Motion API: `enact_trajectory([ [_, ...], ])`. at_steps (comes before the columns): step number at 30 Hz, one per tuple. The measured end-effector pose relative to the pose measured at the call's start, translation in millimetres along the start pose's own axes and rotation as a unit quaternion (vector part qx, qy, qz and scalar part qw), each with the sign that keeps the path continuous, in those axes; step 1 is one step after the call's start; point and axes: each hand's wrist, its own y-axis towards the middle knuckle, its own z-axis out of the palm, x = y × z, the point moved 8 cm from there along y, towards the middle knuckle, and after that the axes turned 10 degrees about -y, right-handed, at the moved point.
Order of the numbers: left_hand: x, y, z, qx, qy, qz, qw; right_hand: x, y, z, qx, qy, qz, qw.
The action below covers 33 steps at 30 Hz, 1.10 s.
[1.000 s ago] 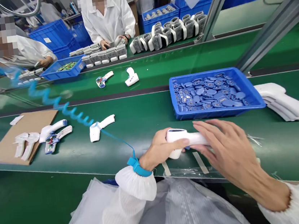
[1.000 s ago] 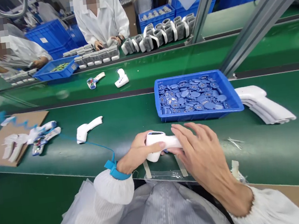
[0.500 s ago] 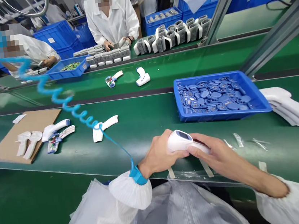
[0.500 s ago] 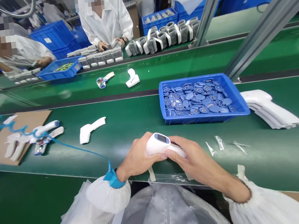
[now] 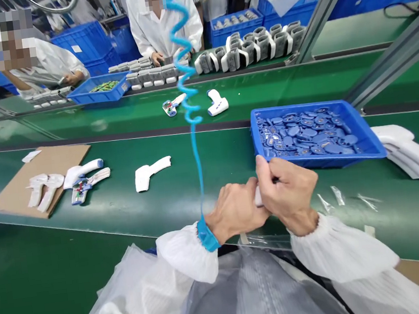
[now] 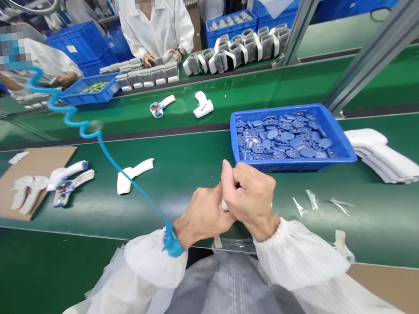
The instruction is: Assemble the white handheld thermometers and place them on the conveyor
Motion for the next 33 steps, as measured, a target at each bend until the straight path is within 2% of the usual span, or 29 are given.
enact_trajectory([
  [1, 0, 0, -2.5, 0.007, -0.023, -0.007, 1.0, -5, 2, -3, -0.008, 0.004, 0.022, 1.0],
  [3, 1, 0, -4.3, 0.024, -0.042, -0.02, 0.999, -10, 4, 2, 0.031, 0.01, 0.045, 0.998],
  [6, -1, 3, -3.0, 0.008, 0.048, -0.003, 0.999, -12, -1, 17, 0.105, 0.001, 0.067, 0.992],
  [9, -4, 3, 4.6, -0.003, 0.126, 0.032, 0.992, -14, -4, 15, 0.084, -0.006, 0.08, 0.993],
  [11, 0, 0, 2.1, -0.009, 0.114, 0.02, 0.993, -20, 1, 17, 0.13, 0.025, 0.069, 0.989],
  [13, 11, -9, -14.1, -0.033, 0.089, -0.022, 0.995, -38, 16, 20, 0.193, 0.044, 0.077, 0.977],
  [16, 30, -27, -52.3, -0.07, 0.072, -0.079, 0.992, -84, 58, 23, 0.232, -0.062, 0.074, 0.968],
  [18, 37, -32, -76.1, -0.099, 0.081, -0.073, 0.989, -109, 86, 38, 0.259, -0.142, 0.033, 0.955],
  [20, 36, -29, -88.8, -0.123, 0.134, -0.046, 0.982, -125, 103, 61, 0.297, -0.163, 0.002, 0.941],
  [22, 31, -17, -84.3, -0.113, 0.237, -0.025, 0.965, -132, 110, 83, 0.327, -0.163, -0.015, 0.931],
  [24, 29, 0, -70.5, -0.075, 0.328, -0.031, 0.941, -134, 108, 99, 0.346, -0.169, -0.028, 0.923],
  [26, 27, 15, -63.6, -0.059, 0.36, -0.053, 0.929, -133, 106, 107, 0.351, -0.172, -0.038, 0.92],
  [28, 25, 22, -68.5, -0.073, 0.357, -0.071, 0.929, -131, 105, 110, 0.347, -0.166, -0.05, 0.922],
  [30, 26, 20, -83.0, -0.107, 0.316, -0.089, 0.939, -128, 105, 108, 0.338, -0.148, -0.065, 0.927],
  [33, 35, 9, -104.5, -0.16, 0.099, -0.097, 0.977, -122, 106, 95, 0.309, -0.109, -0.076, 0.942],
])
